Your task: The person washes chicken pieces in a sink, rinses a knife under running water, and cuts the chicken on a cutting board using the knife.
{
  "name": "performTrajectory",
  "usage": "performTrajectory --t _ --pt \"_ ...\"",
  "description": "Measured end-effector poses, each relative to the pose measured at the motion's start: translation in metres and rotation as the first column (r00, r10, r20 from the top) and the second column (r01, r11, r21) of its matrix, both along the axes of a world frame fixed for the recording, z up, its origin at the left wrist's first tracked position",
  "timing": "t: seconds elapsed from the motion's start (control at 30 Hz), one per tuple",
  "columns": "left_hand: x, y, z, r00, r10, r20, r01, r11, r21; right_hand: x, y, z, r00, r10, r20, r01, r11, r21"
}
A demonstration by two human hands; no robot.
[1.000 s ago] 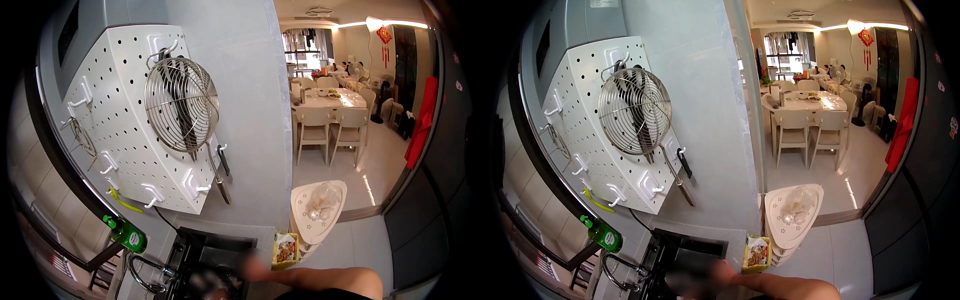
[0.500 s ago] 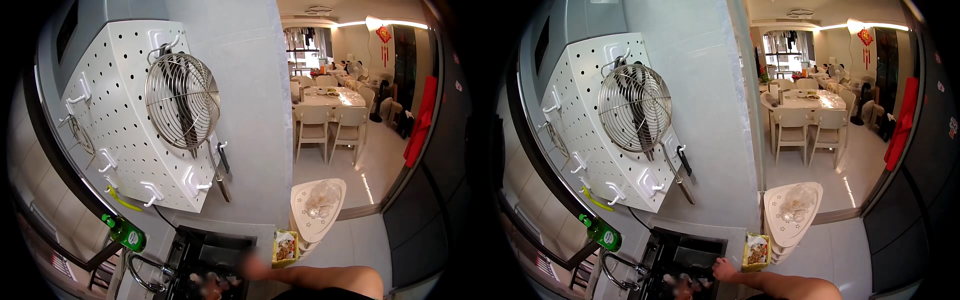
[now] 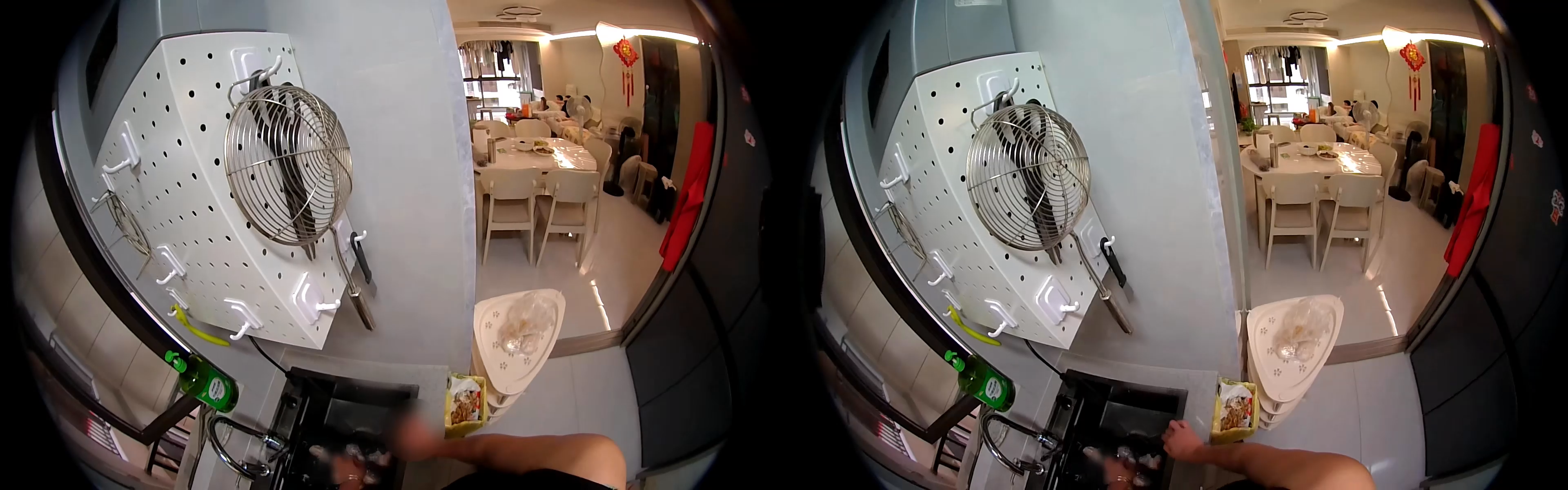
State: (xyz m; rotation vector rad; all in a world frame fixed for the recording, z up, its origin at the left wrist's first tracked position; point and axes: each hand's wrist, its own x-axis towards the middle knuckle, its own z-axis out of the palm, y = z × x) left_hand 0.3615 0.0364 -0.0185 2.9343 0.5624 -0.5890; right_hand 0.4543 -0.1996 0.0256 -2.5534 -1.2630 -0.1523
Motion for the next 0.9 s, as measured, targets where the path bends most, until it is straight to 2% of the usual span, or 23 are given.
performTrajectory --t 0.07,0.1,0.17,0.2,0.27,0.3,0.33,0.37,0.5,0.63,0.9 --pt "0.001 0.007 0.011 0.997 -0.028 0.073 0.026 0.999 0.036 0.001 0.0 0.0 0.999 -0.012 0.039 0.01 0.999 0.031" --pt "-0.007 0.028 -0.031 0.912 -0.04 0.408 0.063 0.997 -0.044 0.001 -0.001 0.0 1.0 0.011 0.022 -0.011 1.0 0.001" --pt "0.006 0.027 -0.034 0.898 0.009 0.44 0.046 0.992 -0.115 0.002 -0.004 0.011 0.999 0.05 -0.012 -0.051 0.997 -0.059" --pt "0.013 0.026 -0.036 0.89 0.034 0.454 0.039 0.988 -0.151 0.004 -0.002 0.004 0.999 0.042 -0.015 -0.042 0.999 -0.019" --pt "0.033 0.024 -0.074 0.97 0.104 0.22 -0.055 0.974 -0.221 0.006 0.001 -0.011 1.0 0.019 -0.021 -0.017 0.998 0.058" --pt "0.04 0.016 -0.076 0.986 0.136 0.094 -0.11 0.964 -0.242 0.005 0.0 -0.006 0.999 0.013 -0.034 -0.011 0.999 0.052" --pt "0.035 0.008 -0.077 0.999 -0.014 0.052 0.02 0.993 -0.121 0.003 -0.001 0.0 0.999 0.008 -0.045 -0.006 0.999 0.045" --pt "0.029 -0.013 -0.043 0.987 -0.159 0.006 0.159 0.987 0.0 0.003 -0.002 0.004 0.998 0.006 -0.058 -0.004 0.999 0.04" --pt "0.029 -0.016 -0.074 0.972 -0.011 -0.234 0.006 1.0 -0.022 0.0 0.001 0.001 0.997 -0.01 -0.072 0.013 0.999 0.053" --pt "0.01 0.0 -0.077 0.993 0.004 -0.116 -0.006 1.0 -0.02 0.002 0.001 -0.002 0.998 -0.016 -0.065 0.019 0.998 0.061" --pt "-0.008 0.035 -0.05 0.992 0.045 0.121 -0.043 0.999 -0.013 0.0 -0.002 0.011 0.999 -0.014 -0.046 0.014 1.0 0.002"
